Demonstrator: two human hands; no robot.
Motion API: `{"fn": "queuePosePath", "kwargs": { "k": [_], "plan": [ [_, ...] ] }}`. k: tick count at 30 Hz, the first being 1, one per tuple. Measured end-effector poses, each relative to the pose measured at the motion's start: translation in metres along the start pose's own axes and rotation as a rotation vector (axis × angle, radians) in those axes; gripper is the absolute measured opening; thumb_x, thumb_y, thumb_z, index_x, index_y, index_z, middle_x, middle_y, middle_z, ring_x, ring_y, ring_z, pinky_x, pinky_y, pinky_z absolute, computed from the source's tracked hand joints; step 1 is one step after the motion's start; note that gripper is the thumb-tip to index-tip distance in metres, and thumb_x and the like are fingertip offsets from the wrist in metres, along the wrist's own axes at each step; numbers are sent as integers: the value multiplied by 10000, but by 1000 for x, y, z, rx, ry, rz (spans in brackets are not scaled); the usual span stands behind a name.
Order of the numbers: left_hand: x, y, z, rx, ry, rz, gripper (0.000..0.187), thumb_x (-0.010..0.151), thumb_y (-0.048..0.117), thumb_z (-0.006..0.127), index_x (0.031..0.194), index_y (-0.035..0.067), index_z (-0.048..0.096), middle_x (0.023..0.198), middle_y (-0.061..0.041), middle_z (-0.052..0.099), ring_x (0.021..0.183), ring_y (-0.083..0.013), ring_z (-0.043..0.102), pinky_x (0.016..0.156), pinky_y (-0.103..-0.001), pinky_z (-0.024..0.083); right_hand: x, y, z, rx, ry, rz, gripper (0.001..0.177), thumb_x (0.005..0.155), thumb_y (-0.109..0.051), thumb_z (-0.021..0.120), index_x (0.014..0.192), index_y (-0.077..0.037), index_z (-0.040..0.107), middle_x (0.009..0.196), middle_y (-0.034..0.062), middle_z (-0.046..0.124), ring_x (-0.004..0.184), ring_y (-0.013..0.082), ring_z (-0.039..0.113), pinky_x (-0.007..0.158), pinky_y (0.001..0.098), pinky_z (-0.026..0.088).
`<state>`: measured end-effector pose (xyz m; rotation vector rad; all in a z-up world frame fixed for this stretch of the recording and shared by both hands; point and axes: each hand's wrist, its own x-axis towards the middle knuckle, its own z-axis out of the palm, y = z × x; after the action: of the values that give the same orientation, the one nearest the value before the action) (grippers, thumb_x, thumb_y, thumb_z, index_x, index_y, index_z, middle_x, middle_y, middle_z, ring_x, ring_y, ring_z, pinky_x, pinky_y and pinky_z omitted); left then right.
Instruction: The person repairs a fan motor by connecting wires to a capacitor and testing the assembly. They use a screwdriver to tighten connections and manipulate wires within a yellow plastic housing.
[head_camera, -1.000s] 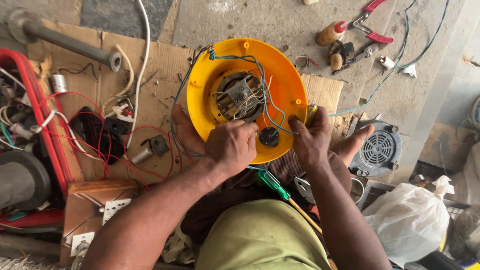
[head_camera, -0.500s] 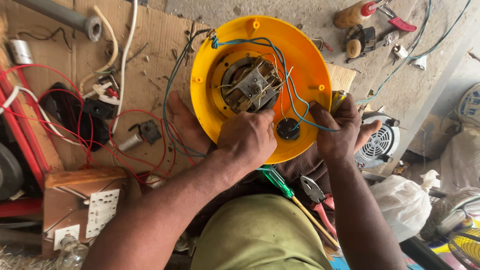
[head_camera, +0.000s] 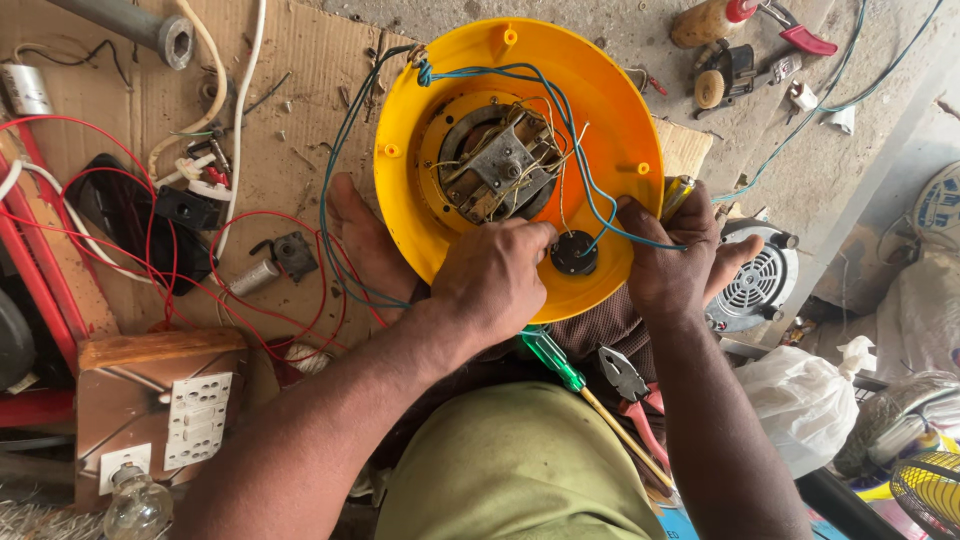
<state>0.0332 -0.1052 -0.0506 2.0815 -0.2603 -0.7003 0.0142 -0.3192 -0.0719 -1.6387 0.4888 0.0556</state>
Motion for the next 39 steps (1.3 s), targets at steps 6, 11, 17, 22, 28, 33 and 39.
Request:
{"fn": "queuePosePath", "kwargs": {
  "k": [6,11,17,22,28,33,39],
  "plan": [
    [5,-3,5,-51,-102,-161,240,833,28,587,1057,24,673,1048,-154,737,1018,-332,697,898,-456,542,0,2,0,42,-6,-7,183,985,12,706,1124,-25,594,1032,41,692,903,92,653,852,241,543],
    [12,-10,10,-162,-166,-168,168,852,73,603,991,45,694,1049,-162,735,1041,-327,691,919,-443,536,0,2,2,57,-1,0,176,986,12,704,1119,-25,594,1027,44,698,897,97,662,845,247,555],
    [7,-4,16,-48,-63,-186,203,828,6,618,1020,8,684,1019,-180,749,1000,-334,723,899,-421,565,-1,4,2,80,-4,-5,187,994,10,705,1138,-25,592,1051,51,698,921,99,661,860,249,556],
    [0,1,15,-104,43,-170,281,856,-26,598,1129,-7,663,1063,-181,753,1019,-317,733,877,-398,581,0,3,2,64,1,12,179,993,-1,699,1133,-20,589,1045,64,702,906,111,671,849,262,572],
    [1,9,12,-41,167,-80,251,907,59,622,1138,39,719,1060,-182,750,998,-345,723,868,-432,567,0,-7,8,53,7,10,181,985,5,700,1124,-10,586,1046,77,707,910,123,685,849,275,581],
    [1,-2,19,-107,151,-58,236,923,72,600,1116,63,737,994,-175,758,965,-344,731,845,-433,574,1,18,-5,99,-5,-8,209,986,12,707,1147,-3,575,1068,89,714,941,147,693,874,293,587],
    [1,-12,29,-241,172,-39,334,868,36,602,1180,58,718,1015,-213,746,964,-359,731,813,-432,556,15,67,-21,-16,102,198,370,945,-98,717,1287,-31,592,1175,107,709,1039,196,682,867,346,590]
  ]
}}
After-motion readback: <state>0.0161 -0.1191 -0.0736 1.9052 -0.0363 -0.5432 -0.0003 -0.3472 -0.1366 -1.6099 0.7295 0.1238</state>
